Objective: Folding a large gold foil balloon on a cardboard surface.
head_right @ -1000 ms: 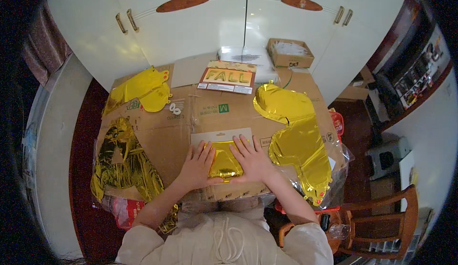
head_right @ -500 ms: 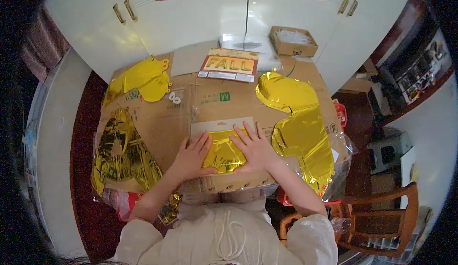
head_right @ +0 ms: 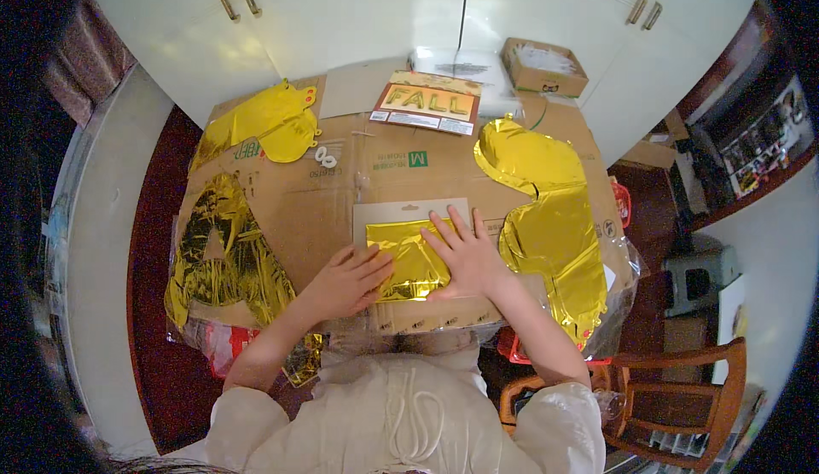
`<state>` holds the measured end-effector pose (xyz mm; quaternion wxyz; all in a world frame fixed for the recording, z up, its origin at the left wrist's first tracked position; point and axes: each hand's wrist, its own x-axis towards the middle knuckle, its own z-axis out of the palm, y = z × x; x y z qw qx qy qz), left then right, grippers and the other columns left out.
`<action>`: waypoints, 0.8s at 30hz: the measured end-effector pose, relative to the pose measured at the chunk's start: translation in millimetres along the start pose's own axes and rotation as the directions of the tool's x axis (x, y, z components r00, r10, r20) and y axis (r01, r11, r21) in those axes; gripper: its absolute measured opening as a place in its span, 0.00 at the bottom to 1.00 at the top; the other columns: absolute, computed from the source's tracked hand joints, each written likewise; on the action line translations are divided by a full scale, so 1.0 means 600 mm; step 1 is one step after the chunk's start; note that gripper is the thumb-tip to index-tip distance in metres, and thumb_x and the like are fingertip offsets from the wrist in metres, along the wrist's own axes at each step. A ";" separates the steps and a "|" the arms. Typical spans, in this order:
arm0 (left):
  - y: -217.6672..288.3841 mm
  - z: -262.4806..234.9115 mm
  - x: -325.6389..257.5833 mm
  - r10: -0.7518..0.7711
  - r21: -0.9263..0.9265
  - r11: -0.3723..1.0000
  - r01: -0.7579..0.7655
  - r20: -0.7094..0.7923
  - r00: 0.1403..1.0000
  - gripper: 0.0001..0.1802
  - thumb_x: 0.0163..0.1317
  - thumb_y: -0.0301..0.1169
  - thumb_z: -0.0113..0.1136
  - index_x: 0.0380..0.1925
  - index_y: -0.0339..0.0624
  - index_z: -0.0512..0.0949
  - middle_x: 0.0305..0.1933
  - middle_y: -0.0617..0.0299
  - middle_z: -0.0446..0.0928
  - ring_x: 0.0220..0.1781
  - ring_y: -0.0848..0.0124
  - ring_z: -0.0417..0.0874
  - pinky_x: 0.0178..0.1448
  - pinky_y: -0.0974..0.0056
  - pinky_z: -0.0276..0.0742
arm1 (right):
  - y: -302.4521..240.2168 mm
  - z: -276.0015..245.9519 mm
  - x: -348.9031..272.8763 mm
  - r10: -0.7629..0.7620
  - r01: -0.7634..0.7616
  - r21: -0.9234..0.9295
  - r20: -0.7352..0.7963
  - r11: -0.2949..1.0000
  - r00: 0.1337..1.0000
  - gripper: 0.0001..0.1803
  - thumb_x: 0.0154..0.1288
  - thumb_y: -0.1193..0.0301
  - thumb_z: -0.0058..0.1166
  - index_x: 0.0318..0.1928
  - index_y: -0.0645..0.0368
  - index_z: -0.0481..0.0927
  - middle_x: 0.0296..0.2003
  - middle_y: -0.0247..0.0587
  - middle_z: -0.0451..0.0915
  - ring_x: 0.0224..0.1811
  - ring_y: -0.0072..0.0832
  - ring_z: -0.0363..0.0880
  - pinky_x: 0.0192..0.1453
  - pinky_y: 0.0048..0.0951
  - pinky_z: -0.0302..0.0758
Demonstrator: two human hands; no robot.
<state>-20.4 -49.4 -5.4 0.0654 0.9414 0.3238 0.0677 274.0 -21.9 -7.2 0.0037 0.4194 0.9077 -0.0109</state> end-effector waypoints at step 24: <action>-0.201 -0.047 0.049 -0.389 0.043 0.893 0.448 -0.428 0.816 0.09 0.52 0.29 0.60 0.35 0.42 0.80 0.36 0.53 0.77 0.42 0.54 0.80 0.47 0.52 0.79 | -0.004 0.001 -0.002 -0.027 0.024 -0.089 -0.030 0.996 0.999 0.63 0.45 0.23 0.47 0.73 0.53 0.58 0.75 0.49 0.51 0.78 0.55 0.42 0.74 0.68 0.37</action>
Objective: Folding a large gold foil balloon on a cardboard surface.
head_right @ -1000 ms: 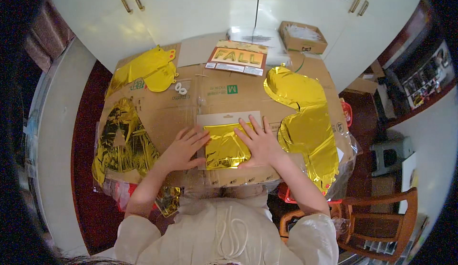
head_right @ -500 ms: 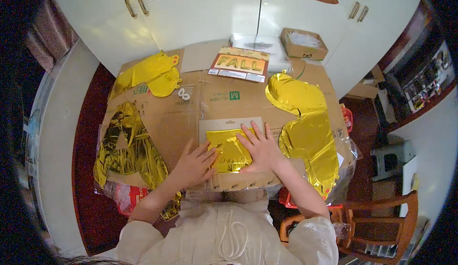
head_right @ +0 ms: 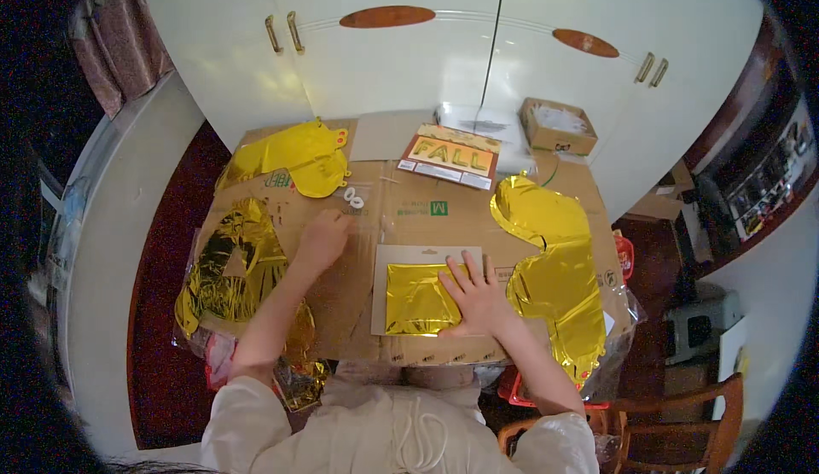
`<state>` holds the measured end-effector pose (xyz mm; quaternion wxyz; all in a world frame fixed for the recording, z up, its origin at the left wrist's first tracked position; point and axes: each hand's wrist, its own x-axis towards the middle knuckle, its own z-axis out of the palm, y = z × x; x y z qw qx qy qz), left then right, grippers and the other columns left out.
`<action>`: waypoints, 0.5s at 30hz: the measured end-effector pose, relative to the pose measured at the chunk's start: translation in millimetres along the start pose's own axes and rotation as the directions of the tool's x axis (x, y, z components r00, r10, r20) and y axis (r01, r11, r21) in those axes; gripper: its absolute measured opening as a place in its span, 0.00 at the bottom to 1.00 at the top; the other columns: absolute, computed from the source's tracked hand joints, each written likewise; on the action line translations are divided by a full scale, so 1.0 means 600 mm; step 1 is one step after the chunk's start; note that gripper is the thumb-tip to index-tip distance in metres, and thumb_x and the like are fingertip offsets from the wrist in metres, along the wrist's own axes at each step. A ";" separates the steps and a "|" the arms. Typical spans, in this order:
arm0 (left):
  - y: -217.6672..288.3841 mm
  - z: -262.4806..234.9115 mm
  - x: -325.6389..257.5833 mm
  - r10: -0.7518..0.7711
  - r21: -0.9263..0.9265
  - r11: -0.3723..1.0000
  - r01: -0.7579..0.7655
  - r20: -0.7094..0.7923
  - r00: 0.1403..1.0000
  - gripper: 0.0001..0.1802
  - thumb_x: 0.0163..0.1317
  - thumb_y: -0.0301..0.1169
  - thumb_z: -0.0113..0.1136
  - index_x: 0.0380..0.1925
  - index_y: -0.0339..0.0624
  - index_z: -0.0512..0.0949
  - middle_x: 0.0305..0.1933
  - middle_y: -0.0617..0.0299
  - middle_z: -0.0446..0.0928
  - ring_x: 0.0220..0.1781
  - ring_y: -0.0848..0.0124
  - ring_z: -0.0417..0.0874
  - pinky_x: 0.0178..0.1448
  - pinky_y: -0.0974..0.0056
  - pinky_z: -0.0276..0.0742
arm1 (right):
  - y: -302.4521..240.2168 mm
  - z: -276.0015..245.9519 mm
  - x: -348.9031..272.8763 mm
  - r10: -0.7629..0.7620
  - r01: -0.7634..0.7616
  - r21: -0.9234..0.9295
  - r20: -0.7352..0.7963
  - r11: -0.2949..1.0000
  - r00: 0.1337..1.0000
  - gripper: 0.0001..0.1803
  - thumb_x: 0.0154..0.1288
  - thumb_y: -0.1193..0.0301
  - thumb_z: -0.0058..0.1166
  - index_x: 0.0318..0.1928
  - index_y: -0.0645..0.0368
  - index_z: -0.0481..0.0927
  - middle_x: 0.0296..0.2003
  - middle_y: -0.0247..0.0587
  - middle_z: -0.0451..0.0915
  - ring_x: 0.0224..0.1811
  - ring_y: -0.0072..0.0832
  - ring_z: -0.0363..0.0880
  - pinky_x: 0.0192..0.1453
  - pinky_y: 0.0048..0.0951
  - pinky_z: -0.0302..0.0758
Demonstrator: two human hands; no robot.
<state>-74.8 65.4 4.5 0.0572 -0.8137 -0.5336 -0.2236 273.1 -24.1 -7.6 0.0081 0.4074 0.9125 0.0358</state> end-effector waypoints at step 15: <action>0.045 0.009 -0.001 -0.021 -0.230 0.973 0.000 -0.088 0.996 0.09 0.59 0.31 0.61 0.33 0.36 0.78 0.45 0.51 0.76 0.44 0.58 0.80 0.45 0.61 0.78 | -0.083 -0.050 -0.007 -0.188 0.232 0.207 -0.210 0.951 0.959 0.33 0.55 0.52 0.62 0.58 0.56 0.75 0.56 0.41 0.76 0.57 0.35 0.73 0.59 0.37 0.72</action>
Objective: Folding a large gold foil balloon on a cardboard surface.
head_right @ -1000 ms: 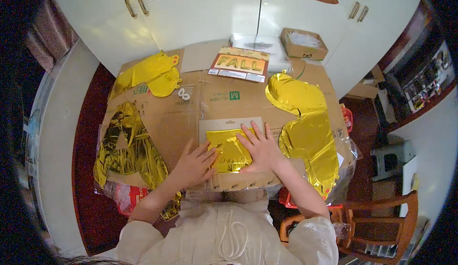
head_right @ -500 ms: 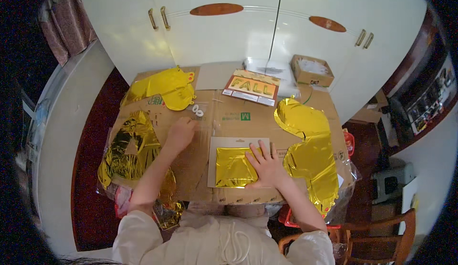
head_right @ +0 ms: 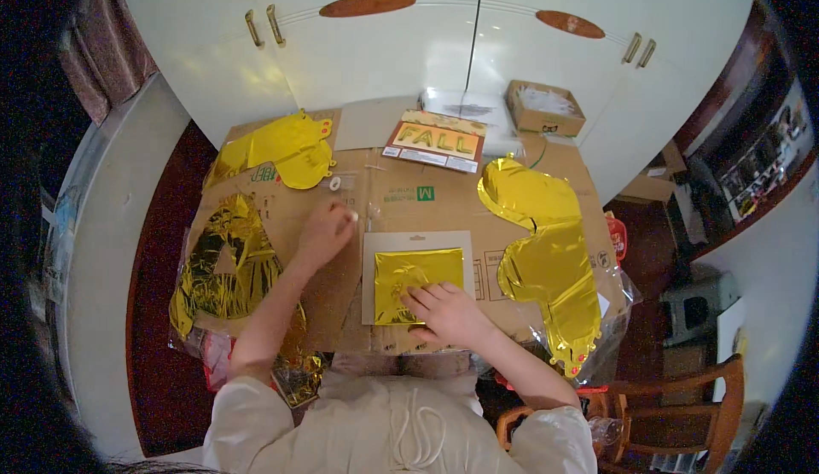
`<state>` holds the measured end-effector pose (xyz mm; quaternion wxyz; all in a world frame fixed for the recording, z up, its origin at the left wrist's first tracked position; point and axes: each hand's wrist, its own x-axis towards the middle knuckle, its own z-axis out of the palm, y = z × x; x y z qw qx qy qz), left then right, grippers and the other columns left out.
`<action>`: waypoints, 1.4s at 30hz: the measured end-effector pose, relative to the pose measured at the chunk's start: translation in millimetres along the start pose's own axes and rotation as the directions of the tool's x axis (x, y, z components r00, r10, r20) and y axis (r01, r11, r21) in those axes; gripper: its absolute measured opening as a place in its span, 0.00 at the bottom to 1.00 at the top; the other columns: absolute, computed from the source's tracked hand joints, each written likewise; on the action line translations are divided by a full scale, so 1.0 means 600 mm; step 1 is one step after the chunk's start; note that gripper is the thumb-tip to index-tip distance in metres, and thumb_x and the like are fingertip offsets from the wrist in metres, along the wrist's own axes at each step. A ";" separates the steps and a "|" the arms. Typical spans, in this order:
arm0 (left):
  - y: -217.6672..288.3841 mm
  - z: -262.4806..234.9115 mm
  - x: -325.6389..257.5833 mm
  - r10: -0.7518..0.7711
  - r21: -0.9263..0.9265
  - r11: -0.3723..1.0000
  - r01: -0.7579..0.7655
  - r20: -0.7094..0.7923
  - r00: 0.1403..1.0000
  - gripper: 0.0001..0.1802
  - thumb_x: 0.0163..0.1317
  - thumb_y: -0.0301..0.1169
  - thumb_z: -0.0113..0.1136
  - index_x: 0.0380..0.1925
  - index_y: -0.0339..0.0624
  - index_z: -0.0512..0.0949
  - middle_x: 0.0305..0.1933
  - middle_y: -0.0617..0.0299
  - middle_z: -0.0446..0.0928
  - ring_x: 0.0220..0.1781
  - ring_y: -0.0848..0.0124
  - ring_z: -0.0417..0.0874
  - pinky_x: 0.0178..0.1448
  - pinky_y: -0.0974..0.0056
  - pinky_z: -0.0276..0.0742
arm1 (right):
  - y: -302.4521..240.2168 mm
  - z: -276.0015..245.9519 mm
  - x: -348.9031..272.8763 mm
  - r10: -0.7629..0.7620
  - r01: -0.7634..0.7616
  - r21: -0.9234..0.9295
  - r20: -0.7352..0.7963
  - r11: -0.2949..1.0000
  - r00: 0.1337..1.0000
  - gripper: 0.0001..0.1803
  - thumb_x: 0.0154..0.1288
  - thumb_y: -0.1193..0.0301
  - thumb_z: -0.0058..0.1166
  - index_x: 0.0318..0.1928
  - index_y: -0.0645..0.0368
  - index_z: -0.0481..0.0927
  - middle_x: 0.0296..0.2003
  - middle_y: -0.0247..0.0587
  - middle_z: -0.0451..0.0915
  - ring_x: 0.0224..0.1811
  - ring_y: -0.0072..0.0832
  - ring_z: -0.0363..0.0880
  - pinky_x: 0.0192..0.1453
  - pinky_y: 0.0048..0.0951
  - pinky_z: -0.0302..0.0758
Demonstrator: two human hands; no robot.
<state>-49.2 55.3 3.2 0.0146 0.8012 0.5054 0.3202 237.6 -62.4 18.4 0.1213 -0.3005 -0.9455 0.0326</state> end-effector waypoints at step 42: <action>0.238 0.021 -0.169 0.305 0.096 0.937 -0.337 0.249 0.919 0.33 0.57 0.50 0.63 0.55 0.38 0.76 0.61 0.53 0.75 0.63 0.63 0.74 0.61 0.53 0.67 | 0.058 0.051 -0.026 0.444 -0.221 0.658 -0.192 0.720 0.875 0.11 0.67 0.72 0.51 0.47 0.63 0.80 0.51 0.49 0.80 0.47 0.46 0.80 0.49 0.37 0.77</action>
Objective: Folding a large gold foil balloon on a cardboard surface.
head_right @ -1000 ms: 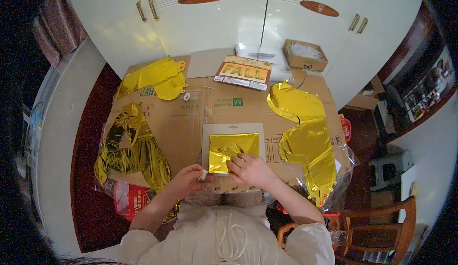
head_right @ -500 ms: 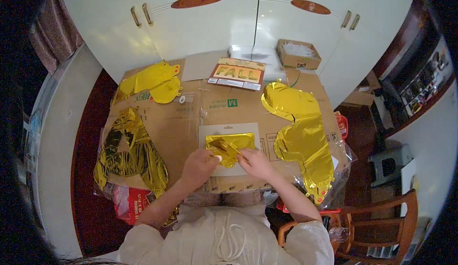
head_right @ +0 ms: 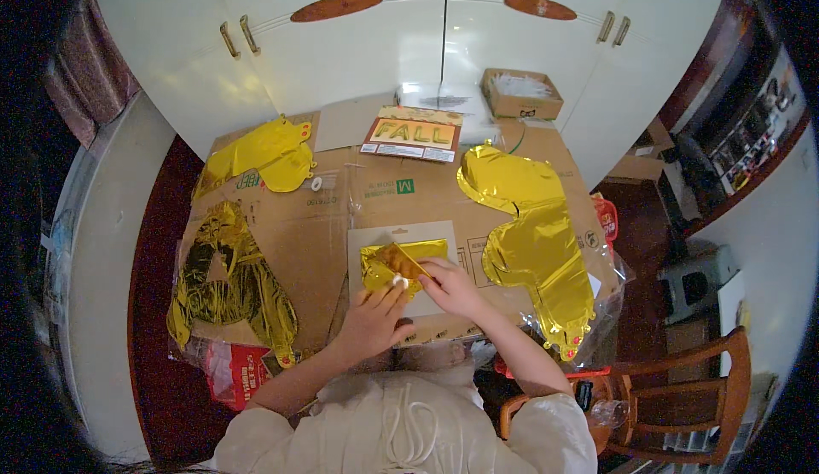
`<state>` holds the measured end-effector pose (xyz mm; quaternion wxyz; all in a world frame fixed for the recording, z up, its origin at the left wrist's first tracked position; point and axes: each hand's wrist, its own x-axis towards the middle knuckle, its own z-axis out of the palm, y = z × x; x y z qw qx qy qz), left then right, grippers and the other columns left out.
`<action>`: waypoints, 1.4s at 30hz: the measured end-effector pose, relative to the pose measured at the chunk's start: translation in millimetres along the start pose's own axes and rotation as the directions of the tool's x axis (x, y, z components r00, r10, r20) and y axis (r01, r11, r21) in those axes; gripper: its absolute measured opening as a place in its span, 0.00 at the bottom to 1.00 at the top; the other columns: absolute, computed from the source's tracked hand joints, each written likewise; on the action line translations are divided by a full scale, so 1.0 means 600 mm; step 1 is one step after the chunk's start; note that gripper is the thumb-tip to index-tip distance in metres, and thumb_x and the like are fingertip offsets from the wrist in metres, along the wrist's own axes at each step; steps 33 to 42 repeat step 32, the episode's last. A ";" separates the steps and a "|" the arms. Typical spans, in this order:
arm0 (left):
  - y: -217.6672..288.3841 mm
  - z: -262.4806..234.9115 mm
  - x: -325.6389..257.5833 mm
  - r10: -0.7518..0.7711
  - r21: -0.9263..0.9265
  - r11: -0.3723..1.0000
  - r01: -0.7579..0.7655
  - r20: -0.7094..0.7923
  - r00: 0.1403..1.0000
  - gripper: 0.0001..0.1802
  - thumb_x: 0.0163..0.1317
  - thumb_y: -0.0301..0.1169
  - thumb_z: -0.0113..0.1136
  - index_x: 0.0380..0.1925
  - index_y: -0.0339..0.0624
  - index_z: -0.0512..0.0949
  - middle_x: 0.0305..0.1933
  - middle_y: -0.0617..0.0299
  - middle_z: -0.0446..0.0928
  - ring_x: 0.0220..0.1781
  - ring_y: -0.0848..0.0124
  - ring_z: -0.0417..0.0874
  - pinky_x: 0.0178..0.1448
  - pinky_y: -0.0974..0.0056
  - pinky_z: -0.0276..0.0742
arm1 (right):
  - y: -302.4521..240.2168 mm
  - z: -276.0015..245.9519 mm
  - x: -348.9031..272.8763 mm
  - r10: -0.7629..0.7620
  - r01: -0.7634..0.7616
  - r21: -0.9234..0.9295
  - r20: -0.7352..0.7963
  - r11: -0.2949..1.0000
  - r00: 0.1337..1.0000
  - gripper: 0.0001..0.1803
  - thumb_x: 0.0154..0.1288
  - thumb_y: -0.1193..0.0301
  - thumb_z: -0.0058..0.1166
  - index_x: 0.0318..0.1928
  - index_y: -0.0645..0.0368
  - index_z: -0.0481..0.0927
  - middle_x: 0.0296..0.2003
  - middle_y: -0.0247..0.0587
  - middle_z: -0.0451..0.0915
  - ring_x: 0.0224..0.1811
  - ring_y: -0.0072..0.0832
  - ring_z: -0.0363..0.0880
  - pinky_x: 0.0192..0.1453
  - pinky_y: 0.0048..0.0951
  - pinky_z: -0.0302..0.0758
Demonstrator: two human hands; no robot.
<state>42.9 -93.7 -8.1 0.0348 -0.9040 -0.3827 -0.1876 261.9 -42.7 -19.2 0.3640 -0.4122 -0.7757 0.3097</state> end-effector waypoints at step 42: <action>-0.073 -0.022 0.040 -0.097 -0.005 0.995 0.104 0.307 0.947 0.53 0.54 0.64 0.58 0.71 0.38 0.58 0.77 0.49 0.52 0.80 0.51 0.47 0.78 0.40 0.44 | -0.036 -0.006 -0.017 -0.208 0.212 -0.299 0.045 0.930 0.977 0.14 0.58 0.67 0.62 0.44 0.56 0.82 0.50 0.44 0.80 0.52 0.40 0.79 0.59 0.38 0.76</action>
